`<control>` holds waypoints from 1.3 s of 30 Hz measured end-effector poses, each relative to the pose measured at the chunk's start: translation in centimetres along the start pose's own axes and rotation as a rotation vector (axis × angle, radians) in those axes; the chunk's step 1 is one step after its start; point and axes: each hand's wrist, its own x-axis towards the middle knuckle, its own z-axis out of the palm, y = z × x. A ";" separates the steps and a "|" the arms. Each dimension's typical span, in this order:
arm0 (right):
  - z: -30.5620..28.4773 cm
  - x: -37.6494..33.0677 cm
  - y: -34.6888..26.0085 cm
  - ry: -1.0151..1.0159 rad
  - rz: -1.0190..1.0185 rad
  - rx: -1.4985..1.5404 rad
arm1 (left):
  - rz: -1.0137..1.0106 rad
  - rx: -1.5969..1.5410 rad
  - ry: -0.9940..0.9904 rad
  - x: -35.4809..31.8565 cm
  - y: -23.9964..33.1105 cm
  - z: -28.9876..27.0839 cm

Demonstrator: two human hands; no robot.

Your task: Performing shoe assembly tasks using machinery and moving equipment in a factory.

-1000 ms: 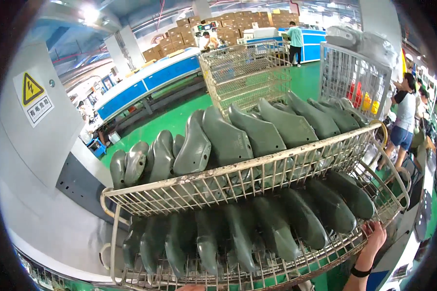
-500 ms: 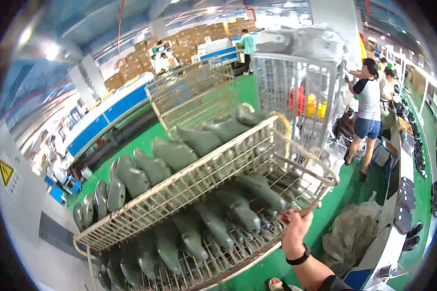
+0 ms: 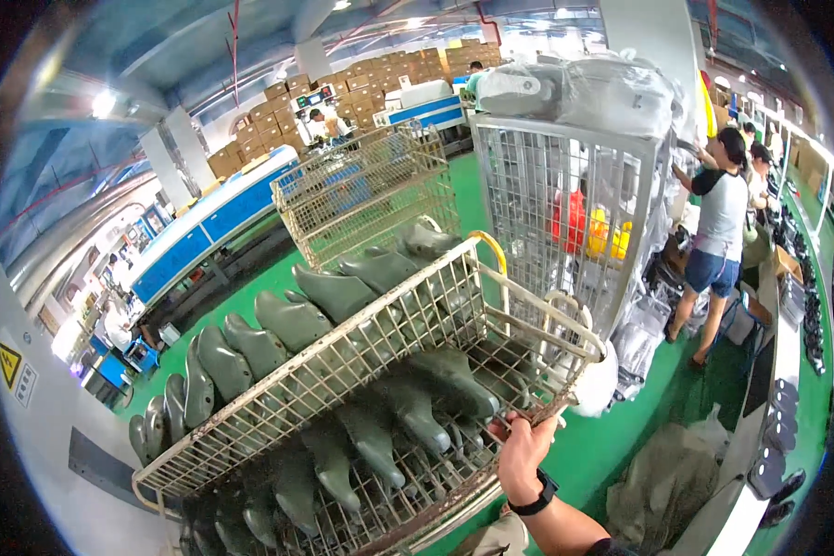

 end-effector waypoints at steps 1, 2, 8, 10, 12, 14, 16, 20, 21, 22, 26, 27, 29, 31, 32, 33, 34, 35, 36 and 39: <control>0.4 0.2 -0.2 -0.009 0.017 -0.004 | -0.011 -0.013 0.015 -0.4 0.6 0.9; 0.8 0.6 0.0 -0.015 0.015 -0.005 | -0.023 -0.025 0.031 -0.8 1.2 1.8; 0.8 4.7 0.7 -0.111 -0.030 0.001 | -0.103 -0.037 0.112 -3.2 5.1 5.4; 0.2 5.4 0.4 -0.186 -0.025 -0.037 | -0.103 -0.021 0.118 -3.2 4.7 4.0; 0.3 6.7 0.8 -0.233 -0.060 -0.055 | -0.118 -0.013 0.140 -3.2 5.8 3.1; 0.2 8.6 2.0 -0.179 -0.085 -0.022 | -0.140 -0.032 0.182 -3.0 8.5 4.9; 2.4 8.8 0.3 -0.196 0.000 -0.041 | -0.145 -0.033 0.214 -3.1 10.1 5.6; 3.4 11.2 2.0 -0.186 -0.010 0.005 | -0.120 -0.035 0.278 -2.6 12.3 6.7; 2.4 12.4 3.5 -0.187 -0.001 0.013 | -0.112 -0.033 0.298 -2.6 12.8 6.8; 0.7 14.5 5.4 -0.328 -0.028 0.003 | -0.106 -0.035 0.321 -2.7 13.9 7.2; 2.5 17.3 6.2 -0.362 0.018 -0.024 | -0.071 -0.006 0.409 -2.5 17.0 7.5; 3.4 17.1 5.1 -0.306 0.085 -0.048 | -0.056 0.012 0.430 -2.5 17.1 6.9; 4.1 17.6 5.6 -0.291 0.078 0.108 | -0.014 0.071 0.482 -2.6 16.9 5.4; 4.8 18.4 5.0 -0.190 0.196 -0.007 | 0.009 0.084 0.532 -2.1 16.6 5.2; 4.8 19.4 5.8 -0.198 0.217 0.001 | 0.022 0.098 0.552 -2.3 16.7 5.2; 4.3 20.3 6.1 -0.263 0.205 -0.020 | 0.030 0.120 0.569 -3.0 17.1 4.3; 4.0 20.8 6.4 -0.328 0.191 -0.041 | 0.037 0.140 0.583 -3.9 18.1 3.1; 4.0 21.1 6.5 -0.340 0.213 -0.043 | 0.036 0.166 0.583 -4.7 18.3 2.6; 4.5 21.4 5.7 -0.335 0.200 -0.018 | -0.035 0.161 0.572 -5.5 18.4 3.0; 5.4 23.0 5.6 -0.342 0.185 -0.041 | -0.187 0.107 0.582 -5.0 23.9 3.7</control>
